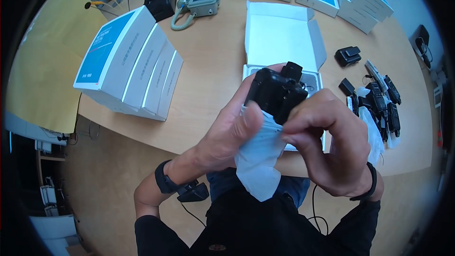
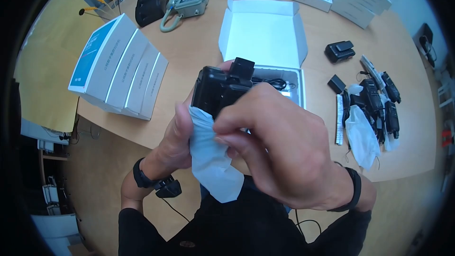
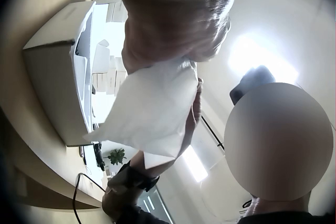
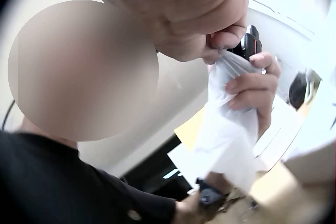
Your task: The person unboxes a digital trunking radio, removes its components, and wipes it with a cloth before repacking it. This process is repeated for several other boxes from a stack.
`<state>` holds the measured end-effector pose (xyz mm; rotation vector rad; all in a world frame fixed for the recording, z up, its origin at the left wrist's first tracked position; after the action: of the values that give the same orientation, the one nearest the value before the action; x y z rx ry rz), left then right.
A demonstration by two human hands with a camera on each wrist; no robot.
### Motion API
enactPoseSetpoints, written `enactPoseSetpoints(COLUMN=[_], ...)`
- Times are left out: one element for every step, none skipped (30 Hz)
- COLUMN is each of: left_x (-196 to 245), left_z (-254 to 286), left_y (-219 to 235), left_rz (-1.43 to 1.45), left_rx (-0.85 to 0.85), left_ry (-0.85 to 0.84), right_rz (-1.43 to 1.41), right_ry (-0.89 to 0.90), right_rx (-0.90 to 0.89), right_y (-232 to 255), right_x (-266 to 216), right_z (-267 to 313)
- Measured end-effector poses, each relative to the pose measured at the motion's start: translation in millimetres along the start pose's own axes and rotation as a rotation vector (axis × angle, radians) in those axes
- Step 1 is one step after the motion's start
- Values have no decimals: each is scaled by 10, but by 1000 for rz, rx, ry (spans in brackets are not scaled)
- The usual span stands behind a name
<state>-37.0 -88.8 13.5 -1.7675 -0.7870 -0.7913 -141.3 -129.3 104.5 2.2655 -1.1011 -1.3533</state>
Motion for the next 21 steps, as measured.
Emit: enactPoseSetpoints(left_x=[14, 62, 106, 133, 155, 182, 199, 194, 183, 194, 217, 237, 189, 189, 155, 104, 56, 1, -43, -78, -97], left_z=[-73, -143, -218, -298, -386, -492, -610, -710, -818, -888, -962, -1028, -1096, -1109, -1099, -1085, -1086, -1085, -1098, -1113, -1120], left_y=[36, 52, 49, 38, 61, 65, 91, 100, 84, 71, 15, -43, -49, -77, -87, -87, -84, -66, -46, -24, -15], left_rz=[-82, -86, -283, -479, -443, -446, -410, -369, -167, -164, -59, 46, 54, 75, 98, 123, 120, 133, 148, 155, 142], left_rx=[-16, -37, -78, -116, -111, -134, -135, -136, -97, -121, -214, -302, -392, -403, -408, -412, -430, -445, -455, -462, -488], left_ry=[59, 57, 89, 118, 116, 108, 109, 113, 44, 45, 52, 60, 34, 26, 58, 96, 106, 111, 114, 124, 129], right_rz=[158, 177, 337, 496, 528, 553, 622, 691, 644, 627, 606, 582, 566, 506, 473, 437, 510, 531, 556, 577, 574], right_ry=[88, 89, 120, 147, 171, 144, 174, 200, 231, 259, 200, 145, 110, 127, 71, 11, 72, 95, 92, 87, 63], right_rx=[52, 61, 23, -17, 4, 28, 61, 91, 108, 119, 216, 311, 299, 188, 111, 38, 67, 94, 106, 114, 146], right_y=[36, 108, 143, 160, 220, 295, 361, 408, 427, 491, 695, 929, 1106, 1136, 1091, 998, 916, 892, 876, 849, 838], right_x=[-116, -122, -183, -222, -235, -233, -269, -294, -277, -259, -243, -221, -137, -48, 23, 50, 82, 64, 63, 61, 68], right_z=[-64, -114, -176, -238, -326, -385, -444, -498, -532, -542, -517, -453, -386, -367, -320, -281, -233, -195, -162, -133, -113])
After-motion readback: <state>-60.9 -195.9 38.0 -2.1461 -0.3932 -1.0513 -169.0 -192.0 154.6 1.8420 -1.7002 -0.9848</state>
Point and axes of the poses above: each hand's wrist, its own z-axis away from the middle knuckle, its own y-axis out of the back of the hand, x = y × z, the point moved 9 cm from there along -z, towards the middle knuckle, and after that the axes turned 12 degrees about -x, right-handed, at the moved point
